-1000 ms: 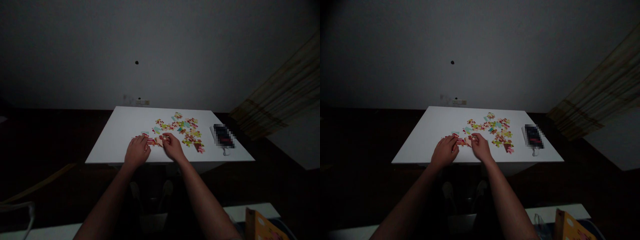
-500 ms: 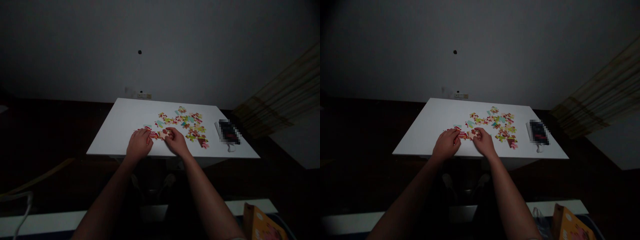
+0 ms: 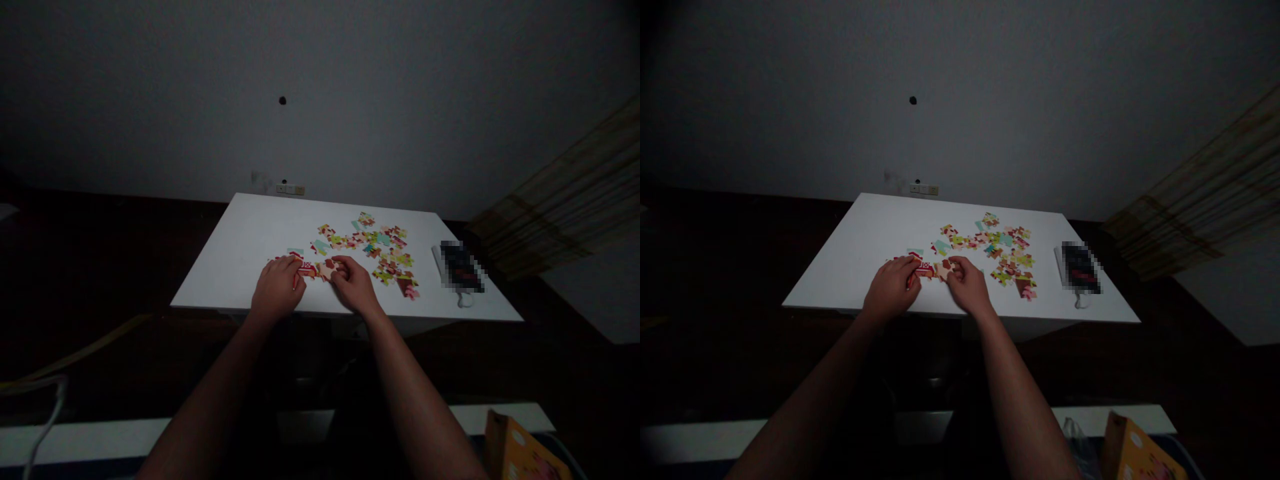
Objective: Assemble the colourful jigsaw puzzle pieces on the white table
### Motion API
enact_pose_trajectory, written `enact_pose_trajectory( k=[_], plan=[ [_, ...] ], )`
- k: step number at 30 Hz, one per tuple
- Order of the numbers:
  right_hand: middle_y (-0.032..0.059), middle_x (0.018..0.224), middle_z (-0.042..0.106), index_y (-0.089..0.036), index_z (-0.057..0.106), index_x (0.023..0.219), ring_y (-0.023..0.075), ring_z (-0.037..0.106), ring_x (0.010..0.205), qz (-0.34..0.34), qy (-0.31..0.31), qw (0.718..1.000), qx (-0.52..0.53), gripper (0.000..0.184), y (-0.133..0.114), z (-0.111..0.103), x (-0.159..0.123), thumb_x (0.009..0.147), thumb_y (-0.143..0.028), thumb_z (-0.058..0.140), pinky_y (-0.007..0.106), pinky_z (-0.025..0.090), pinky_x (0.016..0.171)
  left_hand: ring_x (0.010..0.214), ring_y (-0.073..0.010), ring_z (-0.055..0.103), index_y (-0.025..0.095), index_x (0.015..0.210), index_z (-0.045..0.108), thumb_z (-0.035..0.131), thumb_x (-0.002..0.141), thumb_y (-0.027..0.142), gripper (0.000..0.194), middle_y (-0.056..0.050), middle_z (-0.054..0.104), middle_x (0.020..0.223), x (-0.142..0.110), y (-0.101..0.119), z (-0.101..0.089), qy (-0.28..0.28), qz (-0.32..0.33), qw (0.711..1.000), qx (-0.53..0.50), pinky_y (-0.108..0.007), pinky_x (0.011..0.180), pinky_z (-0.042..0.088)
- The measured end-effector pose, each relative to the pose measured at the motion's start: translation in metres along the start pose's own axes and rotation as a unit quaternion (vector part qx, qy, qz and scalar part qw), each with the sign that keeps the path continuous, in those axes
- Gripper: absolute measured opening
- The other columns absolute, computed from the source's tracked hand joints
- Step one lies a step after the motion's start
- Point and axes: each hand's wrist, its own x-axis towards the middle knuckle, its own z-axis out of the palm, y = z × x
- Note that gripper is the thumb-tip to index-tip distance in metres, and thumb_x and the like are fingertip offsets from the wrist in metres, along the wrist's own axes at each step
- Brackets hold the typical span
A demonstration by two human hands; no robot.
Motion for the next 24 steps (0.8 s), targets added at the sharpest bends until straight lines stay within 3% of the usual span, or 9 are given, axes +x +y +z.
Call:
enact_pose_trajectory(
  k=[13, 19, 24],
  plan=[
    [0.0003, 0.083, 0.074, -0.021, 0.074, 0.123, 0.0187, 0.066, 0.07, -0.006, -0.017, 1.0, 0.0, 0.042, 0.002, 0.001, -0.002, 0.084, -0.034, 0.066, 0.033, 0.056, 0.069, 0.139, -0.0325, 0.066, 0.02, 0.135, 0.076, 0.056, 0.101, 0.024, 0.04, -0.013, 0.073, 0.15, -0.001, 0.0, -0.001, 0.001, -0.008, 1.0, 0.008, -0.052, 0.126, 0.046],
    [0.0082, 0.114, 0.079, -0.024, 0.081, 0.118, 0.026, 0.073, 0.105, -0.121, -0.003, 0.991, -0.06, 0.038, 0.007, -0.004, 0.0, 0.089, -0.022, 0.056, 0.043, 0.059, 0.096, 0.136, -0.0325, 0.068, 0.02, 0.134, 0.077, 0.057, 0.1, 0.024, 0.039, -0.013, 0.074, 0.149, 0.0, 0.001, -0.003, -0.005, -0.008, 1.0, 0.004, -0.051, 0.124, 0.047],
    [0.0108, 0.119, 0.076, -0.022, 0.08, 0.126, 0.0274, 0.072, 0.113, -0.171, -0.042, 0.98, -0.094, 0.038, 0.008, -0.001, 0.0, 0.095, -0.021, 0.058, 0.046, 0.058, 0.103, 0.137, -0.0308, 0.067, 0.021, 0.135, 0.077, 0.057, 0.101, 0.024, 0.04, -0.011, 0.074, 0.15, -0.002, 0.001, -0.001, 0.01, -0.028, 1.0, 0.003, -0.049, 0.126, 0.045]
  ],
)
